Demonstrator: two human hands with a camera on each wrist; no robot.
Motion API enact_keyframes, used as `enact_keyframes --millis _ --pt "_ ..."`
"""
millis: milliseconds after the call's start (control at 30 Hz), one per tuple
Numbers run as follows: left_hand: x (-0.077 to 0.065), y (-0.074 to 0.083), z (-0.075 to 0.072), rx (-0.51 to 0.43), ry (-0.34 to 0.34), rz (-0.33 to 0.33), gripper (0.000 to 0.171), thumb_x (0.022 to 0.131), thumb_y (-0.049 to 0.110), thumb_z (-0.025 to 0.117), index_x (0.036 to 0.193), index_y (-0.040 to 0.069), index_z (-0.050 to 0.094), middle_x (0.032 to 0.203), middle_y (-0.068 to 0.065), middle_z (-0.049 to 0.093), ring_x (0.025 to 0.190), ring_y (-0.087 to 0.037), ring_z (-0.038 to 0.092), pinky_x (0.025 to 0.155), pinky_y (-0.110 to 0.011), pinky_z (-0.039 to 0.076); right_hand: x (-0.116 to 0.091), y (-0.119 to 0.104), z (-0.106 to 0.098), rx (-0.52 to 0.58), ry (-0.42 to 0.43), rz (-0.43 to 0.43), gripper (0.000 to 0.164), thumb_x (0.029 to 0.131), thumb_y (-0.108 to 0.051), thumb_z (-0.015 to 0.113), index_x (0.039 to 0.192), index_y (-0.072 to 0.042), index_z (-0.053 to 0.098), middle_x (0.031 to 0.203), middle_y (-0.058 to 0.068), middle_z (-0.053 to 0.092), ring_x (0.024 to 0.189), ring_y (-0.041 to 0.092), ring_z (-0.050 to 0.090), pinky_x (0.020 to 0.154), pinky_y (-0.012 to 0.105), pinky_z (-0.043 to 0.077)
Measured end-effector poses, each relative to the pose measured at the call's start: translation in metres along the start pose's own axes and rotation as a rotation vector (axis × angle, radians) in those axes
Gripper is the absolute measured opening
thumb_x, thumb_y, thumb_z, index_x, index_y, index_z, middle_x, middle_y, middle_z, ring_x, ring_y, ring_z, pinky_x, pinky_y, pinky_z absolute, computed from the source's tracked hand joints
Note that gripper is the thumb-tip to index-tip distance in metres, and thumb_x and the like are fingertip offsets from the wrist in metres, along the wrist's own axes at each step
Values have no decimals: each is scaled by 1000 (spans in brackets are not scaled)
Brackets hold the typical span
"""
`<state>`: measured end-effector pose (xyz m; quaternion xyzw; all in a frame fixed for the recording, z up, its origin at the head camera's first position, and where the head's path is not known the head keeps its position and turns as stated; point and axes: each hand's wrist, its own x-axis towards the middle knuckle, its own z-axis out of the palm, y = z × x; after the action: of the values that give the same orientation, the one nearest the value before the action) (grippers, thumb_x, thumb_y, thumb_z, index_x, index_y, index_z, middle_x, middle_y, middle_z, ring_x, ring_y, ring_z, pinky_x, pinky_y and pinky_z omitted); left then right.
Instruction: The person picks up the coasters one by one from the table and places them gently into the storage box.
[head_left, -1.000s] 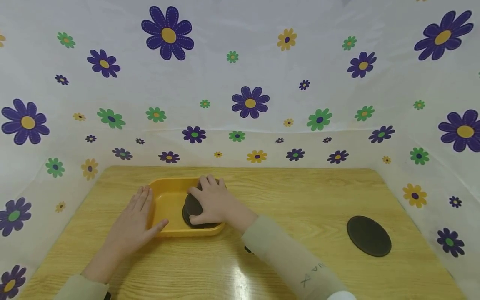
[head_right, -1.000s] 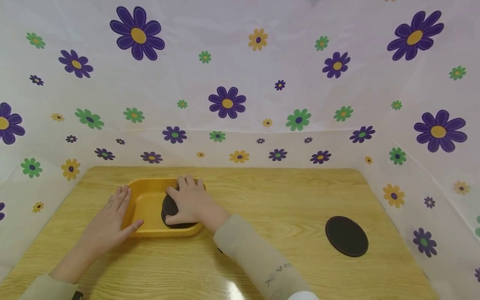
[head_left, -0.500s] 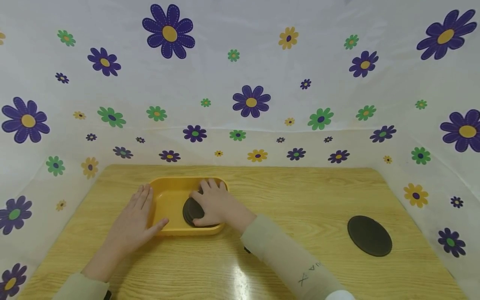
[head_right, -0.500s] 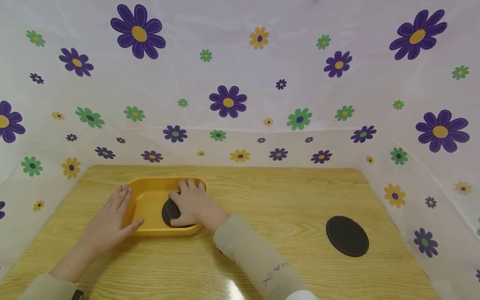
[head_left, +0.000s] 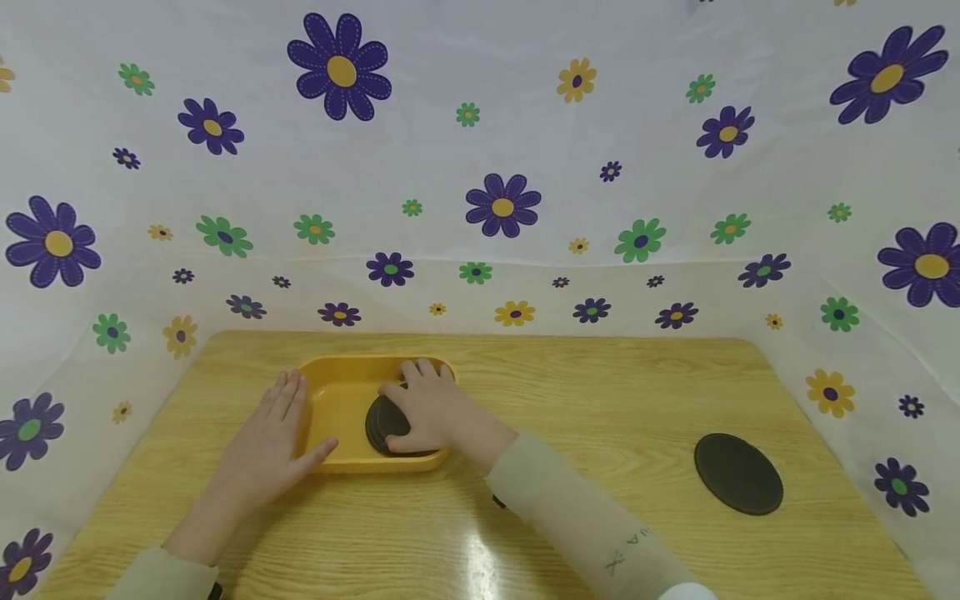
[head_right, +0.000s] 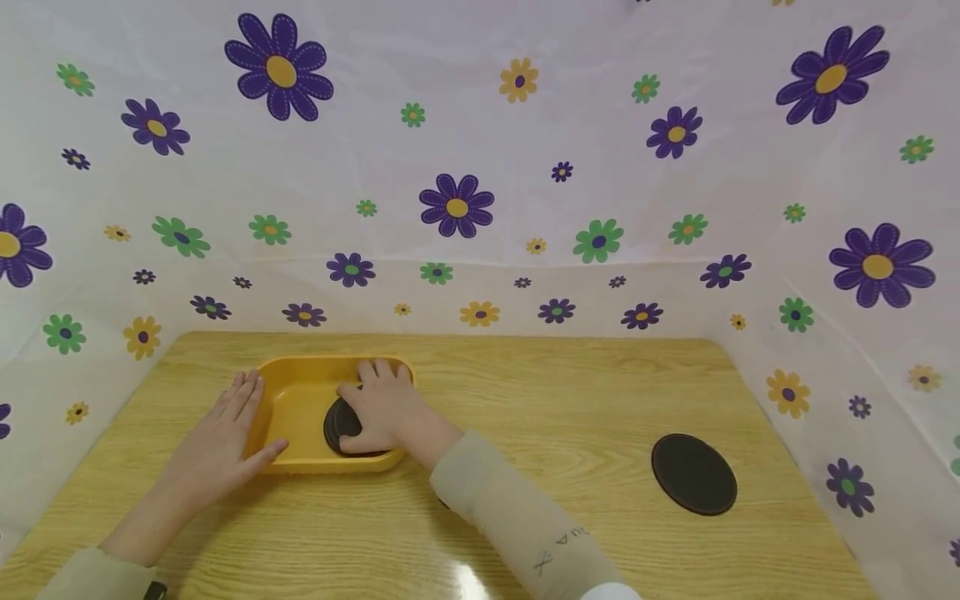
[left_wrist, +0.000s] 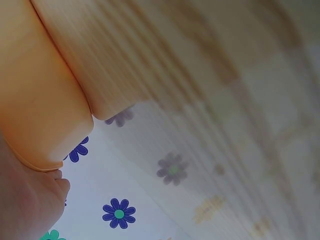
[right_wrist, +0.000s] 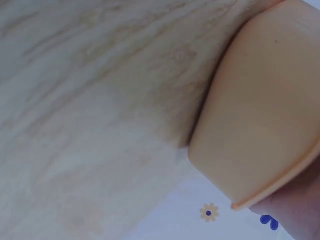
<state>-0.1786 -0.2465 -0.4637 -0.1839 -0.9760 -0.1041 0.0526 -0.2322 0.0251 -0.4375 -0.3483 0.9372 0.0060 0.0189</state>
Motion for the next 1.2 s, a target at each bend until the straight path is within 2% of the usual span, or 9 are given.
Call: enact_keyframes --millis 367,500,700,867,1067,1200 --pt "-2 1 -1 -6 5 -5 106 101 62 59 162 -16 21 172 -35 18 161 -53 20 134 -59 20 -18 9 -11 42 96 -18 67 94 -59 66 153 -27 54 152 7 49 138 27 46 107 50 48" --pt "-2 0 0 -3 5 -2 105 102 62 57 162 -15 20 172 -35 18 161 -53 19 136 -56 16 -27 14 -12 72 112 -7 69 95 -58 67 154 -26 53 153 8 48 139 28 45 108 52 47" --pt "-2 -1 1 2 -9 -6 105 102 63 56 163 -15 20 173 -34 16 161 -53 18 135 -57 17 -47 24 -16 118 164 5 66 94 -51 71 152 -23 55 150 11 50 137 32 47 109 57 48" --pt "-2 -1 2 3 -3 -7 105 102 63 56 163 -14 19 173 -34 17 161 -52 18 136 -54 13 -64 39 -13 145 206 26 66 93 -46 74 151 -20 55 147 14 51 135 35 48 108 60 48" --pt "-2 -2 4 -8 15 -3 104 103 61 57 163 -14 19 172 -35 17 161 -52 18 136 -40 -3 -86 61 -11 169 223 82 69 90 -41 74 152 -18 55 147 16 52 136 37 49 107 60 48" --pt "-1 -2 4 -9 10 -5 104 103 61 57 164 -14 18 173 -34 16 162 -51 17 137 -42 -1 -102 76 -6 159 240 128 68 88 -40 74 151 -17 56 145 17 53 134 38 50 108 62 48"
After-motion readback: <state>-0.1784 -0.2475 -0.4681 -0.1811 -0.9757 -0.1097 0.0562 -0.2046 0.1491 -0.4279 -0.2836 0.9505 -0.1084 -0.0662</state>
